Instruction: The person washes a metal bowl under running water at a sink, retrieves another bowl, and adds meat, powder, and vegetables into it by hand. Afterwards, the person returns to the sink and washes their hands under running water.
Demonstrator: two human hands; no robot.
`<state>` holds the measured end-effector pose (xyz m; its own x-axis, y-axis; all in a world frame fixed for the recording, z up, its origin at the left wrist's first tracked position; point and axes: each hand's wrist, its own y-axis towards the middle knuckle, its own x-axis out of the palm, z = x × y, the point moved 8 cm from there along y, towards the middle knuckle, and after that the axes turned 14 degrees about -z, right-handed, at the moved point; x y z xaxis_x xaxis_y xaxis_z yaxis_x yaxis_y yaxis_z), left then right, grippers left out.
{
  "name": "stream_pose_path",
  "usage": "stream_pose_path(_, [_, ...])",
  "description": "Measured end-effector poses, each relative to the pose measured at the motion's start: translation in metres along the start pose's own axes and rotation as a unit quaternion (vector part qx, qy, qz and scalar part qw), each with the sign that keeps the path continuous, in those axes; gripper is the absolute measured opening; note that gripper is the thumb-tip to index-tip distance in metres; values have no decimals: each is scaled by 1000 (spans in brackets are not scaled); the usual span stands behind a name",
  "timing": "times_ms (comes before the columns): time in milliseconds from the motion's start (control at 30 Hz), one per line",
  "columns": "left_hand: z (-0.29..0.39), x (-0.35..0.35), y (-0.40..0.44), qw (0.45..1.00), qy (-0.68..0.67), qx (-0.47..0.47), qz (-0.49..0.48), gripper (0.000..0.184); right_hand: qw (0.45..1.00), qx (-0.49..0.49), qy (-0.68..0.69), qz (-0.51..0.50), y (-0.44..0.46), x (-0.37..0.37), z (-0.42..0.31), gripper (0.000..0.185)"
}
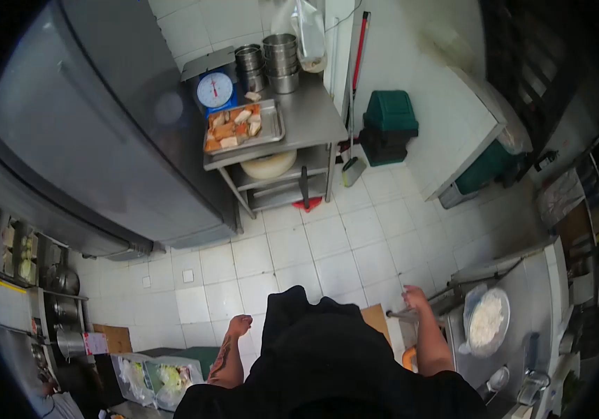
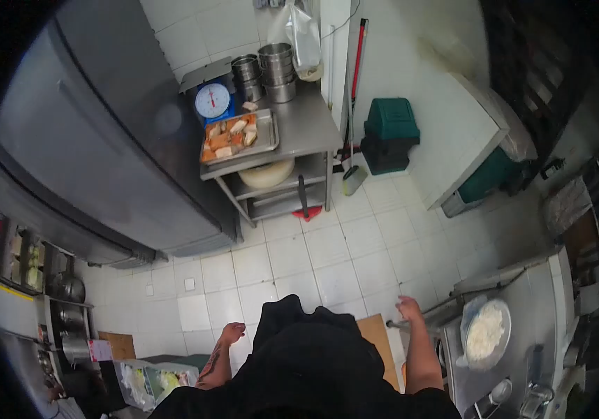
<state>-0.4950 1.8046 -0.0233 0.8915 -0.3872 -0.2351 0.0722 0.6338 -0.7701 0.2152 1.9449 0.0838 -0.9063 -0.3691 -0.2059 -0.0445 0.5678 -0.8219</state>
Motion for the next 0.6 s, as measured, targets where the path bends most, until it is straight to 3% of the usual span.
stream_pose_path(33, [18,-12,28,1000,-2,3,-1,33,998,-31,-49,17,11,-14,-52,50])
stream_pose_path(67, [52,-28,53,993,-76,91,10,31,998,-32,-51,20,35,-23,-80,50])
stream_pose_path(100, [84,-46,78,972,-150,177,21,29,987,-123,-86,64,56,-35,-123,47])
stream_pose_path(133, [159,-69,78,972,-170,161,11,26,964,-213,-120,106,70,-43,-164,43])
stream_pose_path(200, [265,-139,144,981,-56,179,46,26,961,-220,-131,107,89,-34,-236,39])
stream_pose_path(267, [429,-211,167,933,-41,350,72,30,960,-241,-113,84,118,-14,-288,35])
stream_pose_path(333, [581,-271,187,916,-92,382,78,28,978,-199,-63,-21,123,23,-351,35])
stream_pose_path(367, [653,-297,193,905,-144,397,51,26,972,-215,-63,-68,130,39,-387,36])
stream_pose_path(400, [722,-325,193,901,-105,415,66,25,965,-228,-63,-116,134,55,-422,37])
stream_pose_path(433, [785,-349,200,877,-168,448,52,23,951,-268,-115,-107,125,63,-472,38])
stream_pose_path(500, [878,-409,255,868,-165,466,57,28,918,-336,-188,-97,93,77,-575,40])
stream_pose_path(533, [908,-436,275,875,-170,434,130,38,901,-367,-211,-95,82,81,-622,40])
stream_pose_path(567, [933,-459,291,876,-174,402,204,50,894,-398,-167,-122,83,84,-660,39])
stream_pose_path(600, [956,-472,311,875,-173,401,207,50,883,-427,-123,-150,85,85,-695,37])
